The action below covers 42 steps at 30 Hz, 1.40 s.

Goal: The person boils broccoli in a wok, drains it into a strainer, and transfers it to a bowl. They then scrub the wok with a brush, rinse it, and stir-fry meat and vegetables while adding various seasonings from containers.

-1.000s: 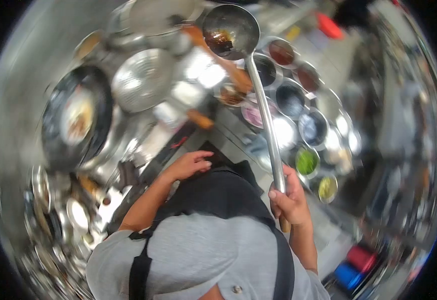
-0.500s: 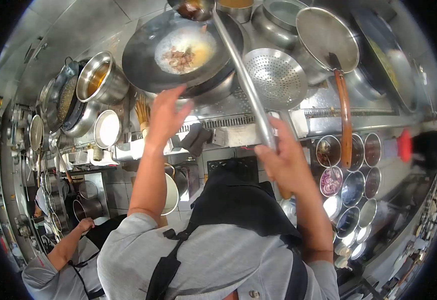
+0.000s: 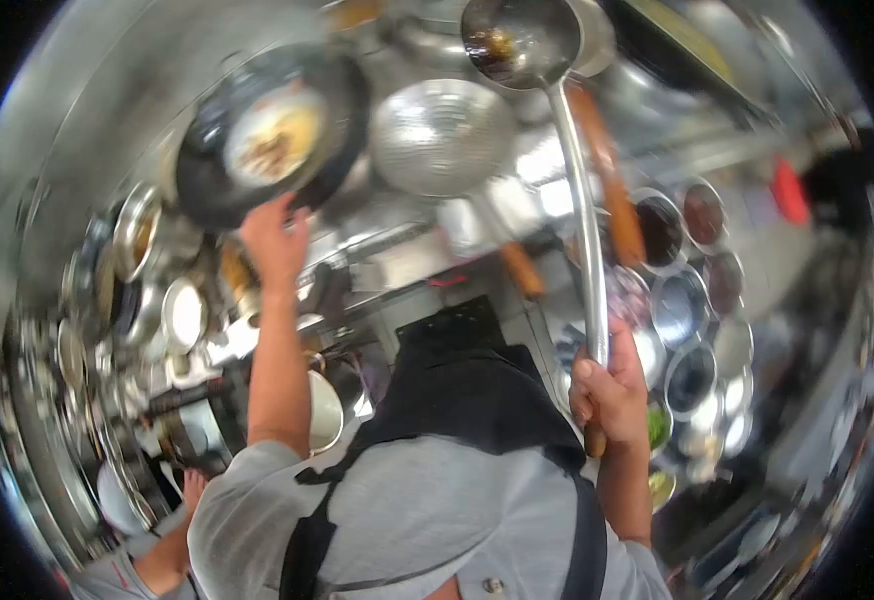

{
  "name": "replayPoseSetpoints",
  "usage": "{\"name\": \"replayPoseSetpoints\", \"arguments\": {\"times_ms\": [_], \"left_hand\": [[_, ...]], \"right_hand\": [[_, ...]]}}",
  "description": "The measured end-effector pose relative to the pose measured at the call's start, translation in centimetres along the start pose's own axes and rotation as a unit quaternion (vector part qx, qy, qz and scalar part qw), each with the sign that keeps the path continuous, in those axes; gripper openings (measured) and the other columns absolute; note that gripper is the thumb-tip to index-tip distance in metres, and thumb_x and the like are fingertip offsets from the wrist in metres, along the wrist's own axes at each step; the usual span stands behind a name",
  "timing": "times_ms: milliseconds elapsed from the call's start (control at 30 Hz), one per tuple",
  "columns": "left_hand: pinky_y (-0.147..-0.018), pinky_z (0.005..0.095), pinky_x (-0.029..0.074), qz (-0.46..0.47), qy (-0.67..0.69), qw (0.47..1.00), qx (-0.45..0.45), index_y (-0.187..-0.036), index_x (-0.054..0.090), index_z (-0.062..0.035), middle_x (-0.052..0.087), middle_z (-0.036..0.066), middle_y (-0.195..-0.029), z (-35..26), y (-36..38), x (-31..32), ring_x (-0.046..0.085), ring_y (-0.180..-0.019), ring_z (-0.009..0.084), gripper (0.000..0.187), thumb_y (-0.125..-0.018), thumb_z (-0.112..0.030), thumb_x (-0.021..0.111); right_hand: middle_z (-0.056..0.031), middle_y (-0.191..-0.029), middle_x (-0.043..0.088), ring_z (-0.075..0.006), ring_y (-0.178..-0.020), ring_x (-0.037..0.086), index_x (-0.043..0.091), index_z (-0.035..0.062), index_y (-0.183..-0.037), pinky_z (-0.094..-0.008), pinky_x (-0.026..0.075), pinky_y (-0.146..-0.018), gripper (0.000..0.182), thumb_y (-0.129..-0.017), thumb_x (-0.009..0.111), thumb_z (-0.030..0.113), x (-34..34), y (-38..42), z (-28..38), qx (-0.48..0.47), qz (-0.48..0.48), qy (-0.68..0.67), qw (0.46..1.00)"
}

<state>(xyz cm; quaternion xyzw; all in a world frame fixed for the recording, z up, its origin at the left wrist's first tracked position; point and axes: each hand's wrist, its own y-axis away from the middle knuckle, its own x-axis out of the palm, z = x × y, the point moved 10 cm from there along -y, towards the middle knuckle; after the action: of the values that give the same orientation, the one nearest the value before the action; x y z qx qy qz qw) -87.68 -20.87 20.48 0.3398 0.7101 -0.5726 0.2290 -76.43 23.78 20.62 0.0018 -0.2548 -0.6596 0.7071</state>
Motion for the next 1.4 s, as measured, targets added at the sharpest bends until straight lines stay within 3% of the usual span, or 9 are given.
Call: {"name": "replayPoseSetpoints", "arguments": {"times_ms": [67, 200, 267, 500, 667, 867, 1000, 1400], "left_hand": [[-0.082, 0.0454, 0.044, 0.0, -0.029, 0.999, 0.036, -0.104, 0.071, -0.0103, 0.067, 0.008, -0.086, -0.7, 0.0, 0.4, 0.061, -0.085, 0.0307, 0.03, -0.076, -0.019, 0.075], [-0.086, 0.0461, 0.044, 0.018, -0.09, 0.996, 0.008, -0.108, 0.071, -0.0094, 0.07, 0.009, -0.086, -0.6, 0.1, 1.6, 0.064, -0.084, 0.0313, 0.032, -0.079, -0.023, 0.073], [-0.089, 0.0474, 0.044, 0.006, -0.139, 0.99, 0.014, -0.109, 0.071, -0.0091, 0.07, 0.011, -0.092, -0.6, 0.4, 1.9, 0.064, -0.09, 0.0325, 0.034, -0.079, -0.025, 0.073], [-0.104, 0.0497, 0.039, 0.008, -0.18, 0.984, -0.013, -0.119, 0.066, -0.0057, 0.063, 0.017, -0.12, -1.4, 1.6, 2.4, 0.052, -0.119, 0.0379, 0.047, -0.078, -0.027, 0.074], [-0.112, 0.0516, 0.032, 0.036, -0.167, 0.985, -0.015, -0.125, 0.064, -0.0052, 0.051, 0.022, -0.139, -1.4, 2.4, 2.8, 0.042, -0.131, 0.0428, 0.052, -0.079, -0.028, 0.073], [-0.113, 0.0521, 0.032, 0.107, -0.212, 0.971, -0.007, -0.121, 0.066, -0.0044, 0.049, 0.024, -0.141, -2.3, 2.8, 3.0, 0.041, -0.131, 0.0428, 0.048, -0.08, -0.029, 0.072], [-0.113, 0.0519, 0.031, 0.099, -0.214, 0.972, -0.006, -0.117, 0.069, -0.0053, 0.048, 0.024, -0.14, -2.2, 2.8, 3.1, 0.041, -0.131, 0.0432, 0.044, -0.08, -0.03, 0.073], [-0.116, 0.0499, 0.028, 0.134, -0.208, 0.969, -0.028, -0.113, 0.071, -0.0079, 0.045, 0.023, -0.145, -2.4, 2.8, 2.8, 0.037, -0.136, 0.0421, 0.039, -0.082, -0.032, 0.073]], "right_hand": [[-0.0016, -0.066, 0.045, -0.0079, -0.037, 0.037, 0.038, 0.0074, -0.136, -0.0234, 0.032, -0.032, 0.053, -0.09, 0.065, 0.012, -4.6, 2.9, 0.4, -0.012, -0.063, -0.005, 0.998], [-0.0007, -0.068, 0.047, -0.0073, -0.039, 0.041, 0.036, 0.0084, -0.139, -0.0229, 0.035, -0.033, 0.055, -0.091, 0.065, 0.012, -11.8, 8.1, -1.0, -0.018, -0.136, -0.027, 0.99], [0.0005, -0.07, 0.047, -0.0075, -0.044, 0.042, 0.033, 0.0114, -0.143, -0.0235, 0.037, -0.039, 0.058, -0.092, 0.062, 0.011, -14.0, 10.0, -2.3, 0.024, -0.169, -0.02, 0.985], [0.0013, -0.069, 0.049, -0.0074, -0.046, 0.045, 0.033, 0.0134, -0.145, -0.0242, 0.039, -0.041, 0.059, -0.094, 0.062, 0.015, -19.2, 13.2, -6.5, 0.082, -0.149, 0.028, 0.985], [0.0, -0.07, 0.05, -0.0089, -0.048, 0.047, 0.031, 0.0122, -0.147, -0.0255, 0.039, -0.043, 0.059, -0.095, 0.059, 0.011, -20.8, 13.4, -7.2, 0.102, -0.127, 0.089, 0.983], [0.0004, -0.067, 0.049, -0.0083, -0.048, 0.046, 0.031, 0.0117, -0.146, -0.0249, 0.038, -0.043, 0.058, -0.095, 0.059, 0.012, -21.6, 13.1, -7.6, 0.108, -0.117, 0.073, 0.985], [-0.0006, -0.067, 0.05, -0.0094, -0.048, 0.048, 0.031, 0.0112, -0.145, -0.0259, 0.04, -0.043, 0.056, -0.096, 0.058, 0.013, -21.6, 13.2, -6.9, 0.13, -0.111, 0.066, 0.983], [-0.0006, -0.067, 0.047, -0.0081, -0.045, 0.046, 0.035, 0.0102, -0.14, -0.0238, 0.039, -0.038, 0.052, -0.094, 0.059, 0.012, -20.1, 12.8, -4.9, 0.147, -0.099, -0.108, 0.978]]}}
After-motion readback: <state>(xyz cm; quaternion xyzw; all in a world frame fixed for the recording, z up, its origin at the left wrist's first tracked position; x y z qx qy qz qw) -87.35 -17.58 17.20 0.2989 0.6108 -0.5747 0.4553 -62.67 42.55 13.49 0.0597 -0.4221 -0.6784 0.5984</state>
